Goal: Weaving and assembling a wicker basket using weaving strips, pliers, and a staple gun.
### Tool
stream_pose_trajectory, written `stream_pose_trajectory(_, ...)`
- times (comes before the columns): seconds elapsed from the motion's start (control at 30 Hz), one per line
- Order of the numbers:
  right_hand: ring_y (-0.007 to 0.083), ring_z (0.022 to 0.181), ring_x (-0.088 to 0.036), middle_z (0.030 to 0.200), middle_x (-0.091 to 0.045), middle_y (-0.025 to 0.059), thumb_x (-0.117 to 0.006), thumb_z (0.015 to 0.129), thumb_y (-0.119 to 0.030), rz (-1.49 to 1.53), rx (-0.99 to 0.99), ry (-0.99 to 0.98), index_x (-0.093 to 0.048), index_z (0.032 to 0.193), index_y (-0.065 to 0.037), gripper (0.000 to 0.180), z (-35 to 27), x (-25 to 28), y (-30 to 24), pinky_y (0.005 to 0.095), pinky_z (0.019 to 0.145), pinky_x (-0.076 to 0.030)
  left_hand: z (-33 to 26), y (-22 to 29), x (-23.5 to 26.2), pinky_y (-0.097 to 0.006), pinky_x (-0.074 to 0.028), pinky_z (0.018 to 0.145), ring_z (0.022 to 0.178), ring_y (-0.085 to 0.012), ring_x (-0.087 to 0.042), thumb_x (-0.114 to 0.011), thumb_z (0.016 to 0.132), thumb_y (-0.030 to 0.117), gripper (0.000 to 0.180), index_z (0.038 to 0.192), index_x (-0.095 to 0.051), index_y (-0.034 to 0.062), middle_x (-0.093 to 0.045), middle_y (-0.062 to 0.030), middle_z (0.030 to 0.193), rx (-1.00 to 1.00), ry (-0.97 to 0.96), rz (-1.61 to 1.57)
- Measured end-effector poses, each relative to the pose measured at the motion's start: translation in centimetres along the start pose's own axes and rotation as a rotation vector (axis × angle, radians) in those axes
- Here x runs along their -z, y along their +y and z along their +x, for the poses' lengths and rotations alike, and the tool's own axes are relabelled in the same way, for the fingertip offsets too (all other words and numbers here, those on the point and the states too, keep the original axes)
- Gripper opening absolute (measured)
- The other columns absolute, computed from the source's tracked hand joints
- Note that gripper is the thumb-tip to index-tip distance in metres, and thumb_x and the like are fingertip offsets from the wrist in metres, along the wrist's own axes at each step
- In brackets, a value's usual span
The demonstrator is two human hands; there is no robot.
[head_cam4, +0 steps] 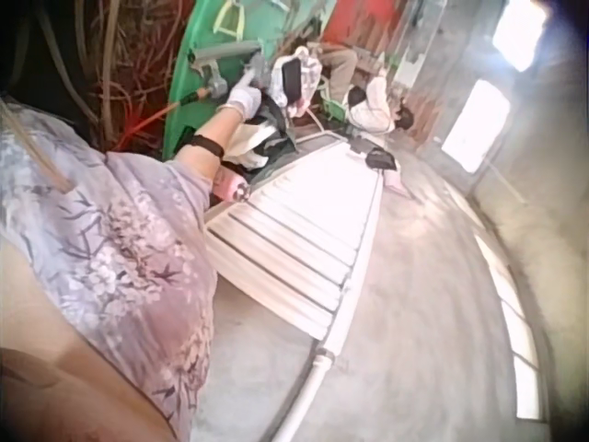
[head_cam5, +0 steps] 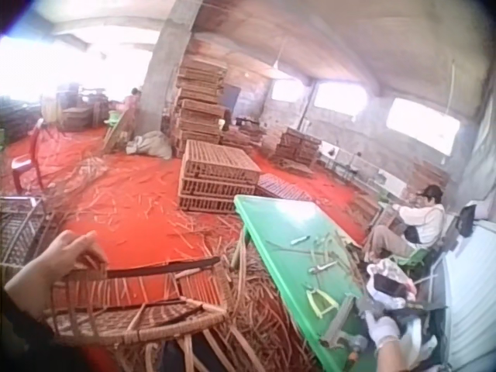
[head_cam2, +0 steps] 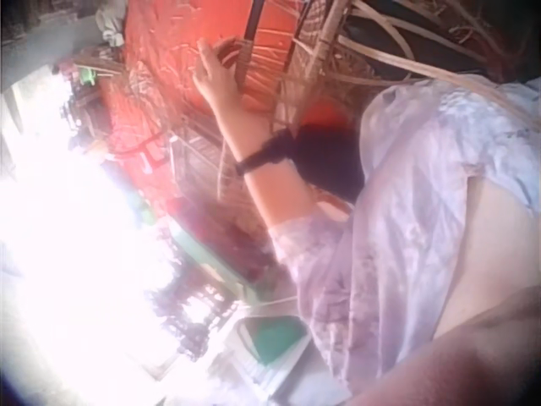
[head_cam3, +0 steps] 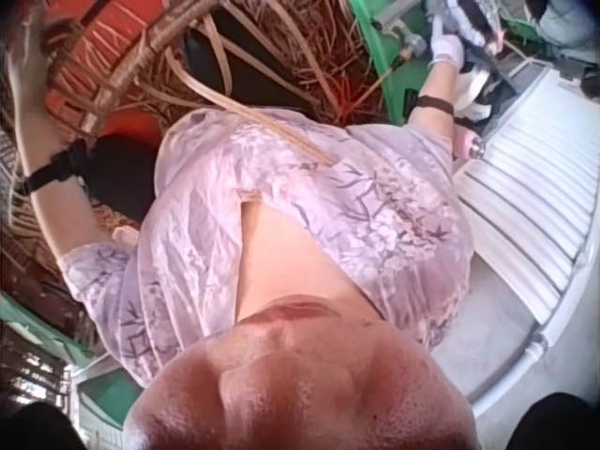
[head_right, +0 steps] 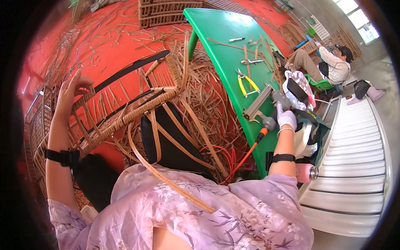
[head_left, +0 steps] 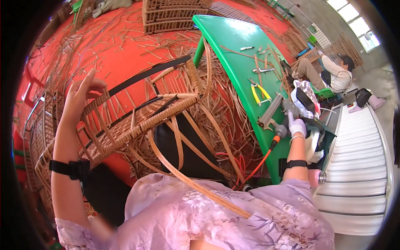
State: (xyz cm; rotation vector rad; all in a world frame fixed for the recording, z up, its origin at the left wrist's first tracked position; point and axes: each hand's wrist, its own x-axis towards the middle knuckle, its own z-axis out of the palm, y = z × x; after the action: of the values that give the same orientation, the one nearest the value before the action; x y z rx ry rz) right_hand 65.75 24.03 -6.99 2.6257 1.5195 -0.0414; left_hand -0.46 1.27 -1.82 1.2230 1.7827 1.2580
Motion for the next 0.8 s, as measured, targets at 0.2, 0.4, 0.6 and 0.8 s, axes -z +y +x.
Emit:
stream_pose_trajectory(0.2, 0.0370, 0.098, -0.066, 0.105, -0.070, 0.0174, -0.059, 0.080, -0.065, 0.254, 0.464, 0.237, -0.068, 0.113, -0.007, 0.067, -2.1, 3.2, -4.2, 0.0425, 0.086, -0.051, 0.0, 0.7, -0.3, -0.028, -0.051, 0.078, 0.085, -0.0122, -0.065, -0.049, 0.099, 0.046, 0.051, 0.088, -0.073, 0.0025, -0.070, -0.0060, 0.091, -0.051, 0.009, -0.033)
stream_pose_trajectory(0.4, 0.0358, 0.116, -0.059, 0.130, -0.057, 0.0219, -0.064, 0.066, -0.077, -0.297, 0.580, -0.072, -0.054, 0.132, -0.003, 0.100, -4.4, 3.1, -14.5, 0.0434, 0.097, -0.048, -0.6, 0.8, 0.7, -0.030, -0.051, 0.083, 0.086, -0.0143, -0.065, -0.052, 0.099, 0.042, 0.048, 0.088, -0.072, 0.0002, -0.070, -0.0072, 0.096, -0.036, -0.032, -0.073)
stream_pose_trajectory(0.6, 0.0361, 0.082, -0.068, 0.091, -0.070, 0.0236, -0.069, 0.066, -0.067, -0.268, 0.631, -0.230, -0.071, 0.096, 0.004, 0.077, -1.9, 2.3, -14.3, 0.0417, 0.076, -0.051, -0.2, 0.9, -0.4, -0.031, -0.050, 0.085, 0.089, -0.0158, -0.065, -0.053, 0.098, 0.041, 0.049, 0.085, -0.072, -0.0019, -0.070, -0.0081, 0.096, -0.081, -0.068, -0.104)
stream_pose_trajectory(0.8, 0.0373, 0.104, -0.066, 0.108, -0.068, 0.0242, -0.066, 0.074, -0.038, -0.193, 0.414, 0.009, -0.069, 0.106, 0.000, 0.050, -4.9, 2.3, -16.5, 0.0447, 0.089, -0.051, -0.6, 0.8, 0.2, -0.032, -0.050, 0.082, 0.089, -0.0155, -0.064, -0.056, 0.097, 0.041, 0.046, 0.087, -0.074, -0.0002, -0.071, -0.0075, 0.094, -0.111, -0.078, -0.066)
